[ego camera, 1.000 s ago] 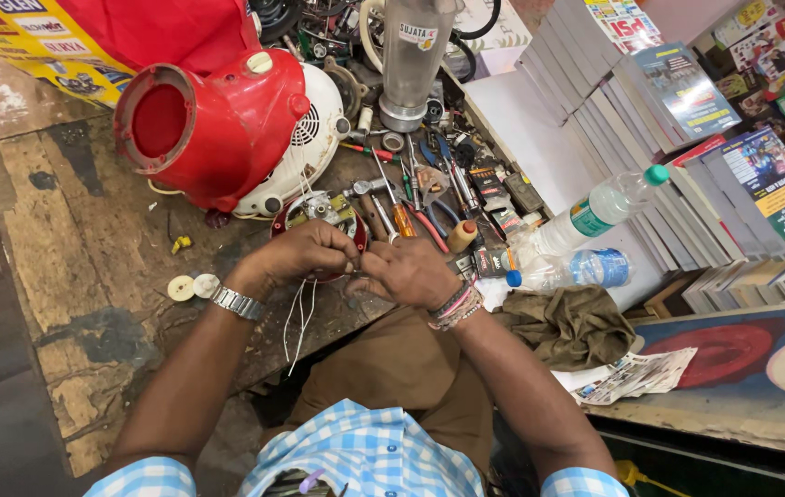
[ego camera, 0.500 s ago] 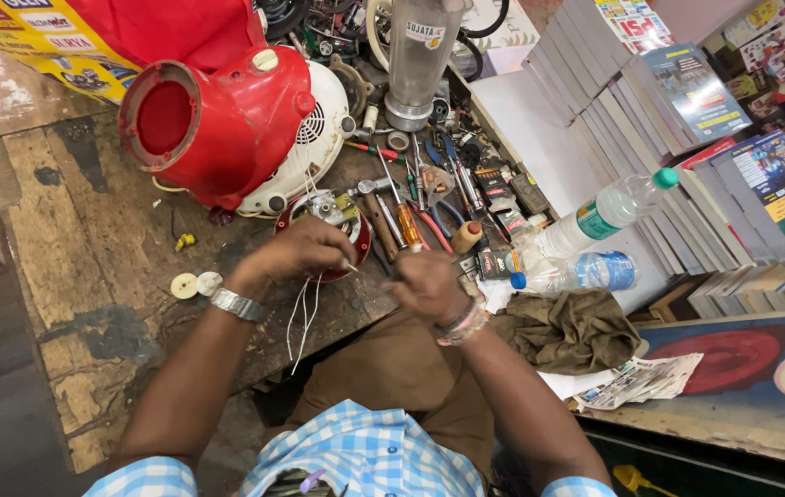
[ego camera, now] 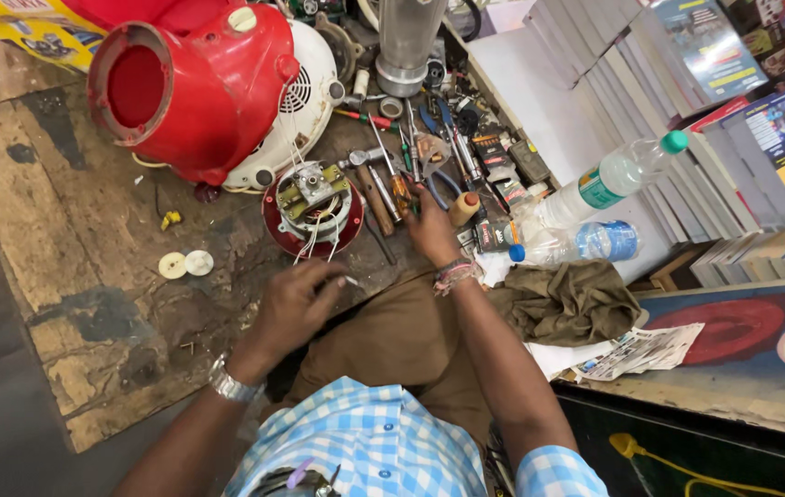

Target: The person disassembles a small electric motor, applies lubricant to internal components, and reassembles the unit. They handle the motor housing, rotor, and wires, using a screwdriver and a small bottle of lubricant.

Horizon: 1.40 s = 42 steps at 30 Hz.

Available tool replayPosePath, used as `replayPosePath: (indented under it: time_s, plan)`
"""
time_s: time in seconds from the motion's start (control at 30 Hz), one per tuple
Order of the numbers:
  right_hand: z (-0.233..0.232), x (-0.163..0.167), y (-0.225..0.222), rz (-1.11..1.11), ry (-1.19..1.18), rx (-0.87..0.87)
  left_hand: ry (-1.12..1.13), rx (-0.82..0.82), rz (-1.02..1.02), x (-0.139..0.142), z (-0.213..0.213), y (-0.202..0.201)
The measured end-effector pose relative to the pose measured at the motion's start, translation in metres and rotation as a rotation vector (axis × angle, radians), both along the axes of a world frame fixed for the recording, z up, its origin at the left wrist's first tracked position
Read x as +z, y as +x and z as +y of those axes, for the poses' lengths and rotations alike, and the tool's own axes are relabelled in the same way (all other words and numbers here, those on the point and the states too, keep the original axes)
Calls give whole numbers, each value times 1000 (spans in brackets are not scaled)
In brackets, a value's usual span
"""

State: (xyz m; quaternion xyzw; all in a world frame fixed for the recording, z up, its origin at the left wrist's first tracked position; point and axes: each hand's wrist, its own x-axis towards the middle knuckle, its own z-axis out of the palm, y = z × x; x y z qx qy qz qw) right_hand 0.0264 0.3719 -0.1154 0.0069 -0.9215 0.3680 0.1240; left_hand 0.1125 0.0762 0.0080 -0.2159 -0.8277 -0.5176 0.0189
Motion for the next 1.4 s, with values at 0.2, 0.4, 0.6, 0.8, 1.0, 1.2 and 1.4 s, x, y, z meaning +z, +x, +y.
replayPosePath:
  time_s: [0.2,0.4,0.6,0.8,1.0,1.2,1.4]
  plan:
    - [-23,56,3,30,128,-6,-96,-71,389,13,-2,16]
    - [-66,107,-7,138,-208,111,-133,-100,433,16,2,15]
    - [-87,99,-50,-172,-625,230,-147,-130,449,19,6,16]
    - [-74,67,-64,-223,-1173,12,83,260,292,-10,-9,11]
    - [-60,18,-28,-236,-1149,-170,725,545,-357,-90,-23,-51]
    - [-76,-22,6,-168,-888,-19,763,518,-510,-127,-10,-46]
    - [-108,-19,44,-109,-910,-39,610,439,-490,-101,-26,-91]
